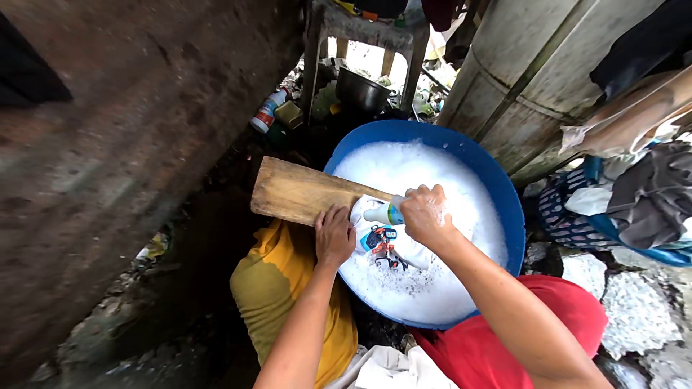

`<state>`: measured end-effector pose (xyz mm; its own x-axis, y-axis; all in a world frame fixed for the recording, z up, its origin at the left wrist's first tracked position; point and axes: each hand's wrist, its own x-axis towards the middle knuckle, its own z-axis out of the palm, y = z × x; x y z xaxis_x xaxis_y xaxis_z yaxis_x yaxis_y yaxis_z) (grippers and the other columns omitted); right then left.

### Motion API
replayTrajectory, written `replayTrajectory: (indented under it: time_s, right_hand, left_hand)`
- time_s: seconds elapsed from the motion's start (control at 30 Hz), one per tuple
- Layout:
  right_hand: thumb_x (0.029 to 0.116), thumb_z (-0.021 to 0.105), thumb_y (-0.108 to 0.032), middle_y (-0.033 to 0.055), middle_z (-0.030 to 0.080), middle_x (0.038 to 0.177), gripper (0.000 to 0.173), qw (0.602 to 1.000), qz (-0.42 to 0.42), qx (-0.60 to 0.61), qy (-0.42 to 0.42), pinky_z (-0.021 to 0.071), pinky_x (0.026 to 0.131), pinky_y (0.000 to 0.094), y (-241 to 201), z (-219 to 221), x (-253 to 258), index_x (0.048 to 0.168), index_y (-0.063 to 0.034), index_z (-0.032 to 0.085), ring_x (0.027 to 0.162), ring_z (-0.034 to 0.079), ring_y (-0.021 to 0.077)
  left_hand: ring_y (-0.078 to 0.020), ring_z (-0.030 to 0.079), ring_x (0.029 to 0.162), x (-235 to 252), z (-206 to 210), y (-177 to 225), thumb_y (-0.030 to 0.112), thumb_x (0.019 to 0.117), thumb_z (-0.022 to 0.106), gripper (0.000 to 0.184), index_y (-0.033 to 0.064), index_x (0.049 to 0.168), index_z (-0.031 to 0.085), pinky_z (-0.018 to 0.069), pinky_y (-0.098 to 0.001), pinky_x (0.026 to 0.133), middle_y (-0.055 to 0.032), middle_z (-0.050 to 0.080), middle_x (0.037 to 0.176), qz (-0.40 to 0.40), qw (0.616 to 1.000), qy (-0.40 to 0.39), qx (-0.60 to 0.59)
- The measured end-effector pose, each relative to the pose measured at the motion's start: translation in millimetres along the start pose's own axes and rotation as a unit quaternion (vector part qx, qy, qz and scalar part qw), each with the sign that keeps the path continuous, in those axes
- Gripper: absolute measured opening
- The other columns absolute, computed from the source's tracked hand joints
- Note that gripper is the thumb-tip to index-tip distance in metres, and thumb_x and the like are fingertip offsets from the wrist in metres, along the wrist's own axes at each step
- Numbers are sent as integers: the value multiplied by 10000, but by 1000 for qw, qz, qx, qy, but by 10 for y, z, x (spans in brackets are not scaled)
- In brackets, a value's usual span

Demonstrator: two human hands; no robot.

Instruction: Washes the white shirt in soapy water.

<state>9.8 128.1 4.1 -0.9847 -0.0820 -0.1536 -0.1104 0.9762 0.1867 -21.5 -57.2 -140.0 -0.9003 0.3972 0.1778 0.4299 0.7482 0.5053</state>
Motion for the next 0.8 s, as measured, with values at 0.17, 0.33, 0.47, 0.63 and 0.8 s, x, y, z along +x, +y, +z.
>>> replayTrajectory:
  time_s: [0.17,0.33,0.47,0.63,0.8]
  right_hand:
    - [816,710,35,205,716,1024,239,999,-14,15,26,477,812,573,-20,-1,-7,1045,-26,735,1016,668,413]
    - [826,700,41,196,720,1033,286,999,-16,15,36,479,814,560,-87,-23,24,1095,-48,742,1020,670,399]
    - [812,720,39,198,718,1040,284,999,-18,18,36,476,819,562,-131,-44,57,1085,-40,744,1030,667,400]
    - [818,723,32,212,711,1064,267,999,-22,28,26,473,837,577,-150,-78,57,1080,-18,735,1051,658,414]
    - [828,708,40,215,708,1081,289,1000,-18,19,15,469,846,578,-139,-89,69,1107,-30,734,1060,654,414]
  left_hand:
    - [-338,408,1463,-6,3,-33,168,953,642,191,12,939,752,192,-610,1210,-112,618,1421,7,1000,5,-16]
    - [-351,402,1466,-9,-17,-40,186,926,713,171,28,878,757,181,-617,1215,-110,620,1419,8,999,3,-34]
    - [-362,409,1459,-8,-30,-25,180,913,729,165,27,859,756,189,-622,1210,-121,628,1407,8,999,4,-35]
    - [-358,421,1453,-13,-40,-12,177,917,720,172,19,860,756,197,-619,1206,-119,630,1406,4,999,4,-36]
    - [-349,416,1457,-10,-23,-26,189,929,708,182,22,876,758,192,-617,1208,-116,621,1417,5,1000,0,-31]
